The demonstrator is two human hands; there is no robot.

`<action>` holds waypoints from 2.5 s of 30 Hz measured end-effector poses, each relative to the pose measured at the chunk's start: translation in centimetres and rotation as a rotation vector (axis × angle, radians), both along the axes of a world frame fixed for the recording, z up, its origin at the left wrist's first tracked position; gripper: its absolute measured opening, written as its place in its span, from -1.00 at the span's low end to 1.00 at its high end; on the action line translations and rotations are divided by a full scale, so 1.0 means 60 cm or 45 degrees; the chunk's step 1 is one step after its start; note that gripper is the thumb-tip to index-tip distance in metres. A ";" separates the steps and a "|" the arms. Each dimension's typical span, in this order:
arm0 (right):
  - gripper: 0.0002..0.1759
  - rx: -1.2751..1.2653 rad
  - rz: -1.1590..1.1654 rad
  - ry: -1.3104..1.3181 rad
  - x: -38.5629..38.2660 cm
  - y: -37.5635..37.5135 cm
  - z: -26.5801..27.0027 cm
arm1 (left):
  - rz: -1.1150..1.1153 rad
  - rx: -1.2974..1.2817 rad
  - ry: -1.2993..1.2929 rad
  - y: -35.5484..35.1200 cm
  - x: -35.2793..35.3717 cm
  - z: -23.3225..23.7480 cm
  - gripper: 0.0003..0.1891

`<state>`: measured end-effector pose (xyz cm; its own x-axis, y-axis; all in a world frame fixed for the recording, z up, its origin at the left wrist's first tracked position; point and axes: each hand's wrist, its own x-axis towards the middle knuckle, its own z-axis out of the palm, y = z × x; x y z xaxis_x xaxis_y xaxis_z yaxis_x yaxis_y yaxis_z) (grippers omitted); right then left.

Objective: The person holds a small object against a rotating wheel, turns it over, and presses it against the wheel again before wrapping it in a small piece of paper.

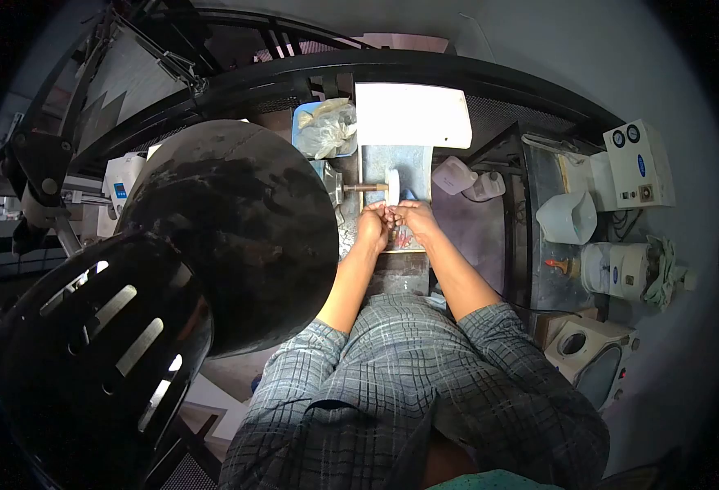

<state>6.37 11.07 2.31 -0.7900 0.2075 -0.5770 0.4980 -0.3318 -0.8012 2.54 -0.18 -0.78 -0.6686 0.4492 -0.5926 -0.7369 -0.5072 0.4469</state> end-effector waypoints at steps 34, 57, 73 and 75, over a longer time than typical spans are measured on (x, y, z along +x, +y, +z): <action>-0.93 -0.174 -0.057 -0.002 -0.010 0.012 -0.012 | -0.082 0.283 -0.071 0.006 -0.012 -0.035 -0.79; -0.90 0.075 -0.001 -0.001 -0.008 0.008 -0.027 | -0.167 0.336 -0.087 -0.015 -0.023 -0.015 -0.82; -0.80 0.113 -0.118 0.074 0.031 -0.018 0.005 | -0.201 0.032 0.194 -0.029 -0.003 0.007 -0.87; -0.80 0.143 -0.100 0.109 0.031 -0.019 0.001 | -0.201 0.014 0.212 -0.029 -0.004 0.005 -0.87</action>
